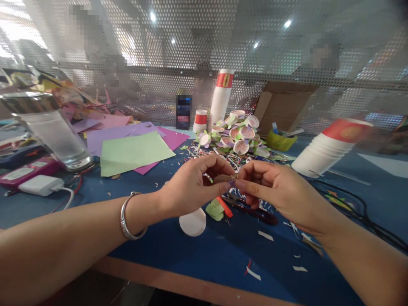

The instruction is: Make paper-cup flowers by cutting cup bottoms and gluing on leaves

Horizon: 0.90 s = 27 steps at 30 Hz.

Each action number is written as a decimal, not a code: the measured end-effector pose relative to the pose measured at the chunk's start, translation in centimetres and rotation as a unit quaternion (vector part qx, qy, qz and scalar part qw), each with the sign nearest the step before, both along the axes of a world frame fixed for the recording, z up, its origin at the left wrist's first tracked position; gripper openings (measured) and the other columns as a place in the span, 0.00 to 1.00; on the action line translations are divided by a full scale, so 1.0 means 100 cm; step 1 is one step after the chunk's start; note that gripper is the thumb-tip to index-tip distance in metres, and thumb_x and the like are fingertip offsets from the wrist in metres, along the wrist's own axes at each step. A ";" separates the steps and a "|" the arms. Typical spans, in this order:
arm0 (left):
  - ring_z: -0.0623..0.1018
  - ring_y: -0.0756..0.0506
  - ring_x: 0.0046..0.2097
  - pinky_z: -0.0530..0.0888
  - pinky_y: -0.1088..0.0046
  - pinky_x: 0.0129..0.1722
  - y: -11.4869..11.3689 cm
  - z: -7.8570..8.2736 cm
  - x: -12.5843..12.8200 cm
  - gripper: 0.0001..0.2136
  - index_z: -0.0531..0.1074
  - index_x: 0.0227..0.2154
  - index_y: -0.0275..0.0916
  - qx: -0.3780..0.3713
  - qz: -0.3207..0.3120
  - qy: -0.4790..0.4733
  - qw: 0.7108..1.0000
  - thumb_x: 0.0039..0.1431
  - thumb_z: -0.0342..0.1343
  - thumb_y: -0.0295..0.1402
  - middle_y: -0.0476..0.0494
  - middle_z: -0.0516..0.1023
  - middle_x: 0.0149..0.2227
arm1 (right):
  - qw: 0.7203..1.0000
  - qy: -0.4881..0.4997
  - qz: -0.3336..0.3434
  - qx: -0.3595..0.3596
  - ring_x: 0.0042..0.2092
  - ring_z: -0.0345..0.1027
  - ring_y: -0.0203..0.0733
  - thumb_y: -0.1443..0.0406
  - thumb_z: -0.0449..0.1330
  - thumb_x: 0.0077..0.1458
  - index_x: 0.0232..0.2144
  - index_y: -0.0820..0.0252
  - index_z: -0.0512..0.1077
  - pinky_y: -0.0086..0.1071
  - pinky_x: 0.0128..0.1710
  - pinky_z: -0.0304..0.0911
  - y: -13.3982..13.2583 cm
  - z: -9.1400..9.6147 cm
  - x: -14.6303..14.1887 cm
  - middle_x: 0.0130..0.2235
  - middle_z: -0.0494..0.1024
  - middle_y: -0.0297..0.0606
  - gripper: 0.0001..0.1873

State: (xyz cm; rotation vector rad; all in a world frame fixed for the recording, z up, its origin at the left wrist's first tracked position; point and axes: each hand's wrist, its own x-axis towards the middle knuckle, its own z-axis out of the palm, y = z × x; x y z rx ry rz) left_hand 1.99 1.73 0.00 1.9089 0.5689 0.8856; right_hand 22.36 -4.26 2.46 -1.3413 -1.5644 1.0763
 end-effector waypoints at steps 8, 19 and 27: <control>0.72 0.52 0.33 0.70 0.74 0.33 -0.002 0.000 0.001 0.08 0.72 0.40 0.37 -0.029 -0.010 -0.010 0.999 0.59 0.63 0.30 0.48 0.74 0.35 | 1.000 -0.003 0.021 -0.015 0.22 0.64 0.29 0.59 0.74 0.52 0.31 0.56 0.74 0.22 0.19 0.59 -0.001 0.000 -0.001 0.23 0.73 0.25 0.13; 0.72 0.53 0.34 0.69 0.75 0.34 -0.004 0.001 0.002 0.09 0.68 0.37 0.37 -0.099 -0.059 -0.046 0.992 0.56 0.62 0.25 0.52 0.71 0.33 | 0.995 -0.090 0.046 0.001 0.21 0.62 0.31 0.53 0.68 0.59 0.33 0.55 0.74 0.25 0.18 0.56 -0.005 0.001 -0.001 0.21 0.70 0.26 0.14; 0.73 0.52 0.36 0.71 0.73 0.38 0.013 0.001 -0.004 0.12 0.72 0.39 0.37 -0.107 0.023 -0.029 0.994 0.54 0.66 0.32 0.48 0.75 0.36 | 0.959 -0.249 -0.105 0.087 0.29 0.73 0.40 0.46 0.61 0.60 0.36 0.55 0.75 0.34 0.31 0.68 0.017 0.000 0.050 0.29 0.78 0.35 0.19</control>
